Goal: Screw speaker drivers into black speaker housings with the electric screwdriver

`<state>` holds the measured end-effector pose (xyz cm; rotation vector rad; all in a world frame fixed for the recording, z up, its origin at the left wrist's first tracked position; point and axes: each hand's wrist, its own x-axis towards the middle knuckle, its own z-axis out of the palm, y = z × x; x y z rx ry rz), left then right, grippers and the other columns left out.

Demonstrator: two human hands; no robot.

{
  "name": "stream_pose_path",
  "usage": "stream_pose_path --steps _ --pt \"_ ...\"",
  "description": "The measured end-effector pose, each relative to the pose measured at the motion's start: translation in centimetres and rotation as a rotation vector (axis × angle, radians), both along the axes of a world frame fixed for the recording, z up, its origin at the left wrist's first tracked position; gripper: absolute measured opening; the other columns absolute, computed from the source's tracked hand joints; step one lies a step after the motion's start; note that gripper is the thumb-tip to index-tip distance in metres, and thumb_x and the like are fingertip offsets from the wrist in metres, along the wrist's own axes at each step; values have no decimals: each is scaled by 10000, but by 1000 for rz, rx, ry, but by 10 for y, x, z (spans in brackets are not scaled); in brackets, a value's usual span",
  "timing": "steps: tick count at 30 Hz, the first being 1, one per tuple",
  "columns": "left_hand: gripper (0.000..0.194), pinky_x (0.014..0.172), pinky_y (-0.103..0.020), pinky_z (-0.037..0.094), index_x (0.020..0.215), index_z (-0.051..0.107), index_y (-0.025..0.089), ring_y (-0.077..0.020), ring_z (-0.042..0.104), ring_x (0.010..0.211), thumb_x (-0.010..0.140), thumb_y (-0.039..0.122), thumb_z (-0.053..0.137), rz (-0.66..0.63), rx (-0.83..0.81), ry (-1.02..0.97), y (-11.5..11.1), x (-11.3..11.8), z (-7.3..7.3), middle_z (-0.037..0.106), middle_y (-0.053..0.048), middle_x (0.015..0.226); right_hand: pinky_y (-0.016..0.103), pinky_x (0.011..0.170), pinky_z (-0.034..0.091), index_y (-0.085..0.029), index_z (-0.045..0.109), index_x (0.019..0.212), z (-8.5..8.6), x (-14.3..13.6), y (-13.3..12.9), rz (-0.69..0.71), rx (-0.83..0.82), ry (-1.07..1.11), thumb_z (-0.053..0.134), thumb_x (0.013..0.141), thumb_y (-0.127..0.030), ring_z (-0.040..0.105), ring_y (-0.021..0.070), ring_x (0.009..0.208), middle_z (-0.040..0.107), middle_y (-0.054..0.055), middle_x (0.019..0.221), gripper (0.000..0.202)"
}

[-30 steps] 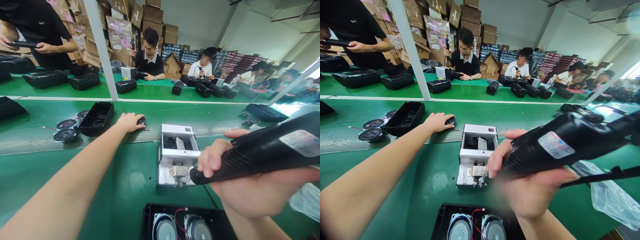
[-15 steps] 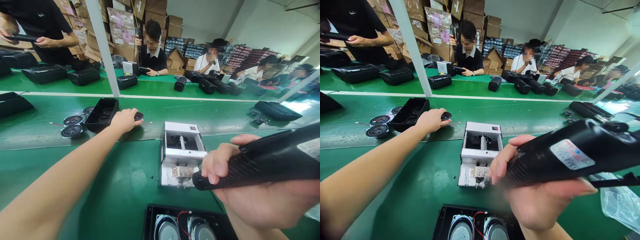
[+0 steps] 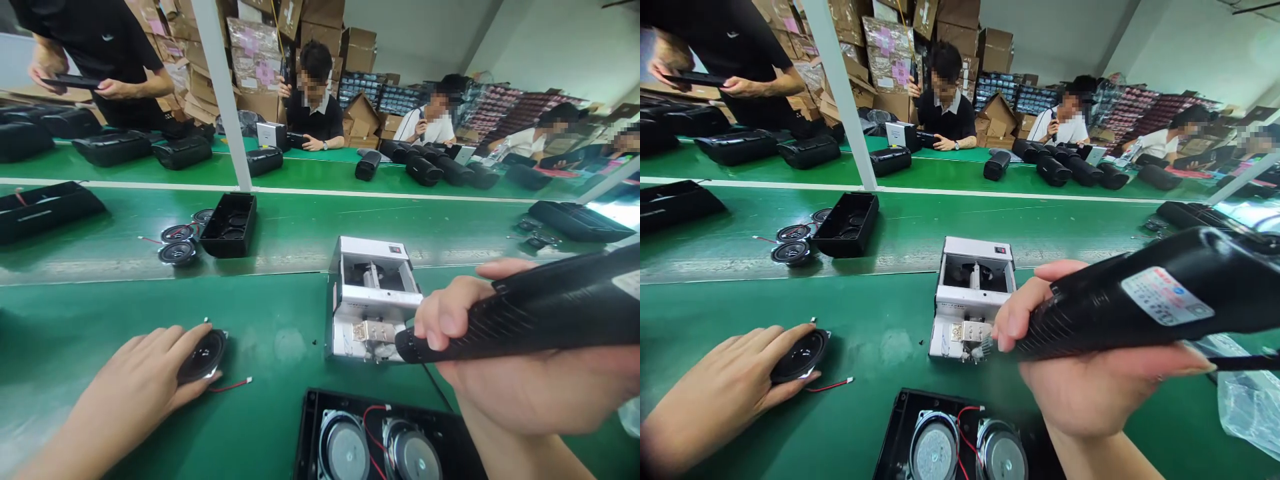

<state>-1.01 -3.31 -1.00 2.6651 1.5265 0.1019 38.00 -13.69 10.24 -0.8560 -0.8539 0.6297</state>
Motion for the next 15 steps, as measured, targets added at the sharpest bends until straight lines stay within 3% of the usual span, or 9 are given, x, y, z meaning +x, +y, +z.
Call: stream_pose_path --steps 2,4,6,8,10,11,13,15 --pt "669 1015 -668 517 1486 652 312 -484 728 1053 975 727 534 14 25 1 -4 -5 -4 762 -165 1143 365 419 497 -314 845 915 1 -3 -1 -35 -8 2 774 678 -945 540 231 402 628 24 508 678" --pt "908 1169 -759 400 1625 530 280 -536 686 1228 918 850 564 4 91 -50 -10 -5 -4 710 -225 1378 360 407 492 -310 843 903 1 -6 0 -51 -10 -5 777 661 -952 536 228 388 623 19 496 690" --pt "1119 1260 -785 288 1714 375 327 -556 598 1394 813 929 653 -57 154 -149 -22 4 -2 605 -222 1577 351 395 491 -301 837 920 0 -9 2 -43 8 -30 746 684 -962 542 226 379 631 15 494 708" --pt "1223 1250 -703 400 1740 267 400 -518 562 1462 745 903 768 -171 107 -267 -43 23 -2 527 -177 1675 346 394 498 -296 822 932 -2 -11 3 -19 39 -51 730 711 -956 556 226 386 650 9 509 702" --pt "1157 1177 -549 543 1729 286 407 -452 565 1482 785 768 850 -305 -21 -374 -68 52 -3 466 -154 1727 333 391 494 -288 808 937 -5 -11 3 5 61 -56 745 706 -948 558 221 391 659 -1 521 703" --pt "975 1181 -512 545 1695 363 407 -414 569 1488 874 620 843 -363 -48 -420 -79 69 -4 484 -134 1717 328 394 493 -282 804 945 -6 -10 3 8 54 -55 748 703 -947 558 218 395 660 -3 525 710" --pt "637 1209 -497 519 1571 535 410 -342 595 1465 982 347 767 -476 -48 -465 -95 99 -7 569 -91 1648 328 405 500 -279 809 994 -7 -9 1 18 39 -68 729 709 -960 560 215 402 662 -1 531 743" --pt "512 1190 -526 537 1443 651 345 -349 616 1428 952 307 793 -555 -63 -490 -100 122 -8 596 -114 1609 337 424 512 -280 818 1046 -5 -9 -2 13 29 -68 722 719 -960 559 216 408 666 6 533 761"
